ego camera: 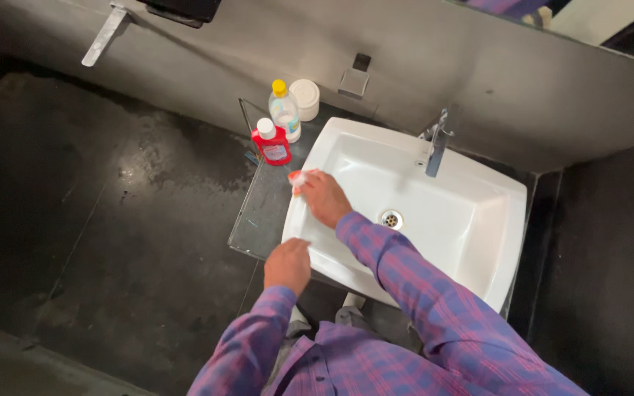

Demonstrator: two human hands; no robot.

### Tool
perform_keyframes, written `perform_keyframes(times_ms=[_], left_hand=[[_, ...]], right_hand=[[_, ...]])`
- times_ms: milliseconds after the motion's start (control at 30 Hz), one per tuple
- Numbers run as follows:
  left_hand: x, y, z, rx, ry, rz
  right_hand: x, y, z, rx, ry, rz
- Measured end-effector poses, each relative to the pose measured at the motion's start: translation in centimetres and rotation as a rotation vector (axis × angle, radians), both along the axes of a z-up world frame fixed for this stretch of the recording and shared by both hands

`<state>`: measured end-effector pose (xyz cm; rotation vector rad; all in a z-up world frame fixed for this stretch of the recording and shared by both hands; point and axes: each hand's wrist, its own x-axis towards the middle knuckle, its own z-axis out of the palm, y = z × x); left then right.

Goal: The person scrubs a white bathroom sink with a yellow sponge, moving around the basin and edges. They rinse the sponge under running water and continue scrubbing the sink surface and surrounding countertop.

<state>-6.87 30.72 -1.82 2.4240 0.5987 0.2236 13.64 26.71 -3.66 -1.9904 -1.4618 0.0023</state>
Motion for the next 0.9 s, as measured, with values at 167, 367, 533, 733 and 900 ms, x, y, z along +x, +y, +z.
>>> perform_keyframes(times_ms=[167,367,533,733,900], left_hand=[[0.2,1.7,2.1,0.033,-0.082,0.129],[0.8,2.1,0.9,0.051,-0.083,0.041],[0.9,1.0,-1.2,0.163,-0.011,-0.099],[0.5,-0.4,-2.5,0.284,0.086,-0.262],[-0.2,-0.4,-3.4,0.29,0.102,-0.3]], right_hand=[[-5.7,-2.6,1.2,0.005,0.138,0.03],[-12.1,-7.4,1.2,-0.154,0.224,-0.116],[-13.9,-12.9,-0.1,-0.035,0.181,-0.27],[-10.8,-21.5,-2.8,-0.334,0.29,-0.58],[-6.2,-25.0,-7.8,-0.793,0.404,-0.7]])
